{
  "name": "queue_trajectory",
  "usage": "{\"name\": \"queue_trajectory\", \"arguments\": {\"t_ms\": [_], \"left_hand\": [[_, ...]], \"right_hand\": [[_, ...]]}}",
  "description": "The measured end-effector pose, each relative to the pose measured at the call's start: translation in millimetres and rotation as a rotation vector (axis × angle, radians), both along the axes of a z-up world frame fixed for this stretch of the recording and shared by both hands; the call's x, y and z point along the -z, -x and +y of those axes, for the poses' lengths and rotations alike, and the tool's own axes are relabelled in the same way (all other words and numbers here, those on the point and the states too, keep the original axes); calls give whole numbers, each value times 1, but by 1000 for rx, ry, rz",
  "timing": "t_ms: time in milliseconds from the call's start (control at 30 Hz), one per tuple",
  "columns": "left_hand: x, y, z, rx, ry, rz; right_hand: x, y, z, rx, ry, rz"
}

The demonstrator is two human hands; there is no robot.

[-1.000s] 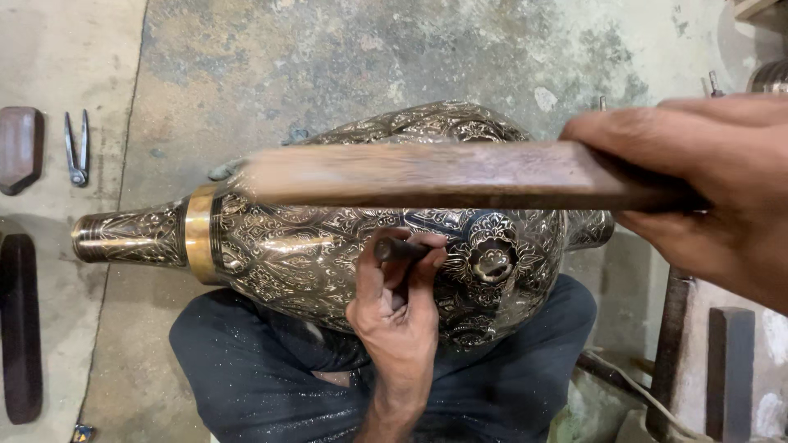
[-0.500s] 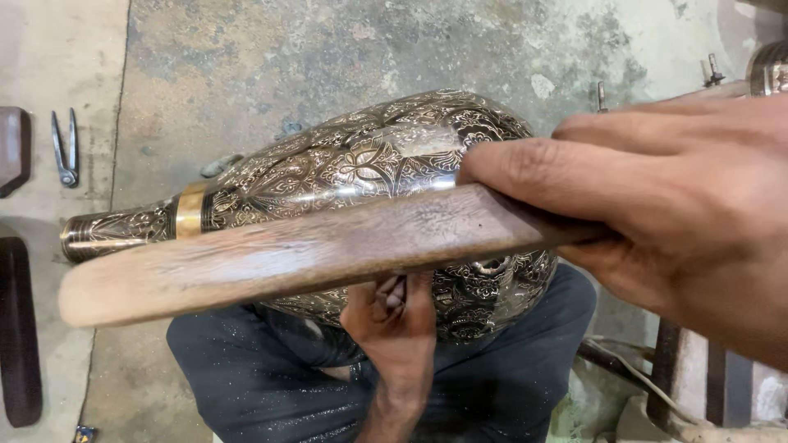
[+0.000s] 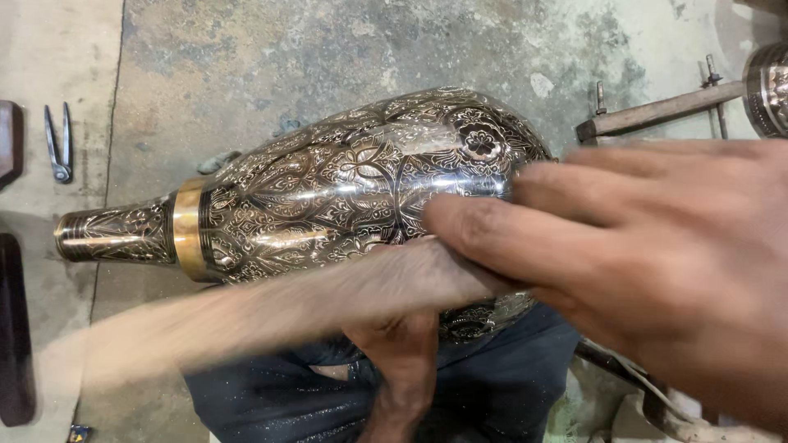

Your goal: The person uses a metal chisel and a wooden mallet to engrave intricate floral patterns onto a large brass vase. They repeatedly strike the chisel to deepen the design lines while holding the vase steady on their lap.

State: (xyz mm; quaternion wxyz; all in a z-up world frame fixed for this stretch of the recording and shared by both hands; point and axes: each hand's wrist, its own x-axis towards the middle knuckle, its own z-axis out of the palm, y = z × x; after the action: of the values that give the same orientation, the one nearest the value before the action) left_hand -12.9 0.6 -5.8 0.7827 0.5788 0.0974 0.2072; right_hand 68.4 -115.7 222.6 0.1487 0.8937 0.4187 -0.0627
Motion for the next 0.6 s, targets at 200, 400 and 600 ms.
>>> {"name": "queue_trajectory", "arguments": {"t_ms": [200,400,600], "left_hand": [[2,7,1,95,87,-26],[20,13,-7,65,-61,66],[21,11,-1,83,-137,99]], "right_hand": [[-9,-3,21,28,92,76],[-7,3,29,-33,48,-103],[-6,3,27,42,245,-26]]}}
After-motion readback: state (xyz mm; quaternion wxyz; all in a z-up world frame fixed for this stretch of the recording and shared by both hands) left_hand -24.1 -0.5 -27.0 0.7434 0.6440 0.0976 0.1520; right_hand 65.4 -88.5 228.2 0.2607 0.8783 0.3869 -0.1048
